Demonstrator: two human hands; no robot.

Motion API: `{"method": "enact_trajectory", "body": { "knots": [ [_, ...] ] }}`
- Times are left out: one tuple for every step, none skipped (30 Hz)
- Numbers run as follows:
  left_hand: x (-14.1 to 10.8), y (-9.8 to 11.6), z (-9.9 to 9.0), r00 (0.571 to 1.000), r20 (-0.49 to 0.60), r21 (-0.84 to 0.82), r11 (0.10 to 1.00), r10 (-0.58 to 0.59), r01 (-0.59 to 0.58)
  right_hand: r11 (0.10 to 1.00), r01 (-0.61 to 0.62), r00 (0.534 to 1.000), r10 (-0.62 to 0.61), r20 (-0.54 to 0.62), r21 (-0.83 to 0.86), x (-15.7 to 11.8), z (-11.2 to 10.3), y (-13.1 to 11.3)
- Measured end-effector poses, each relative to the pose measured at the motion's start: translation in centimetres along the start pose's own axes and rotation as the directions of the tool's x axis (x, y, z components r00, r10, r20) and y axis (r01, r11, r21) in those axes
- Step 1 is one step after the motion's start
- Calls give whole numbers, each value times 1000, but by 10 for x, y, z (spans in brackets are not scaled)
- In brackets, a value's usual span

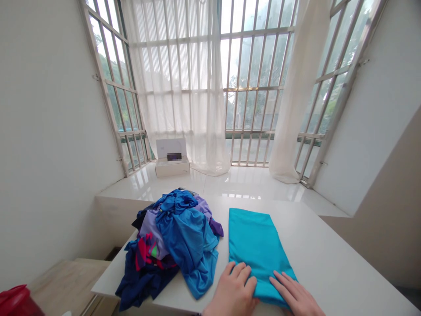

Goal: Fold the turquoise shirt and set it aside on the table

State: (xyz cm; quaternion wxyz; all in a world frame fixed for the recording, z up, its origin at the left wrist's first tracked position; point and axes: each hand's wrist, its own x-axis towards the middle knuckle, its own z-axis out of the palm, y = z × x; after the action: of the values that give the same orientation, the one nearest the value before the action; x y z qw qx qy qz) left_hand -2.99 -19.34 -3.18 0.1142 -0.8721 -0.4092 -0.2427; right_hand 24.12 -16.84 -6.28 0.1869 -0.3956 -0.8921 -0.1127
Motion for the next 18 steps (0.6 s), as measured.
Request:
{"method": "enact_trajectory", "body": {
  "knots": [
    [7,-4,-9,996,82,-28,999,-25,28,999,-35,999,35,22,2,10,2,1],
    [15,-10,-18,989,141,-45,998,-41,48,997,-72,997,71,43,11,21,3,2],
    [24,-16,-25,980,192,-52,997,-54,65,994,-109,992,107,67,27,34,3,4],
    [33,-22,-30,971,234,-52,996,-59,73,989,-136,988,131,87,51,49,3,5],
    [43,-29,-33,962,266,-43,996,-68,82,985,-155,984,147,101,77,63,3,7],
    [52,-37,-35,953,293,-29,996,-77,90,979,-175,981,166,100,101,77,3,9],
    [60,-45,-34,946,312,-12,995,-88,96,975,-181,981,169,98,127,91,4,12],
    [68,-52,-33,942,322,4,995,-98,102,972,-181,981,168,96,152,104,4,14],
    [74,-59,-31,940,325,16,994,-105,105,968,-178,982,164,94,175,115,5,16],
    [79,-66,-29,941,322,24,994,-109,107,966,-168,984,152,94,196,124,6,19],
    [82,-73,-27,943,316,26,994,-110,107,964,-156,986,139,94,214,131,7,21],
    [84,-78,-25,945,308,25,994,-109,107,963,-142,988,124,92,228,137,9,23],
    [85,-83,-23,947,301,23,994,-108,106,963,-126,990,108,90,239,140,10,26],
    [84,-87,-21,949,297,22,994,-108,107,962,-112,992,93,86,248,142,12,28],
    [82,-90,-19,951,290,19,994,-109,108,962,-100,993,82,81,255,143,13,30],
    [80,-92,-17,955,274,10,994,-109,111,961,-92,994,75,74,261,142,15,32],
    [77,-94,-15,962,252,-8,993,-108,114,960,-87,995,72,67,267,141,17,34],
    [75,-95,-13,968,225,-32,992,-109,119,958,-84,996,70,60,275,140,18,36]
  ]
}}
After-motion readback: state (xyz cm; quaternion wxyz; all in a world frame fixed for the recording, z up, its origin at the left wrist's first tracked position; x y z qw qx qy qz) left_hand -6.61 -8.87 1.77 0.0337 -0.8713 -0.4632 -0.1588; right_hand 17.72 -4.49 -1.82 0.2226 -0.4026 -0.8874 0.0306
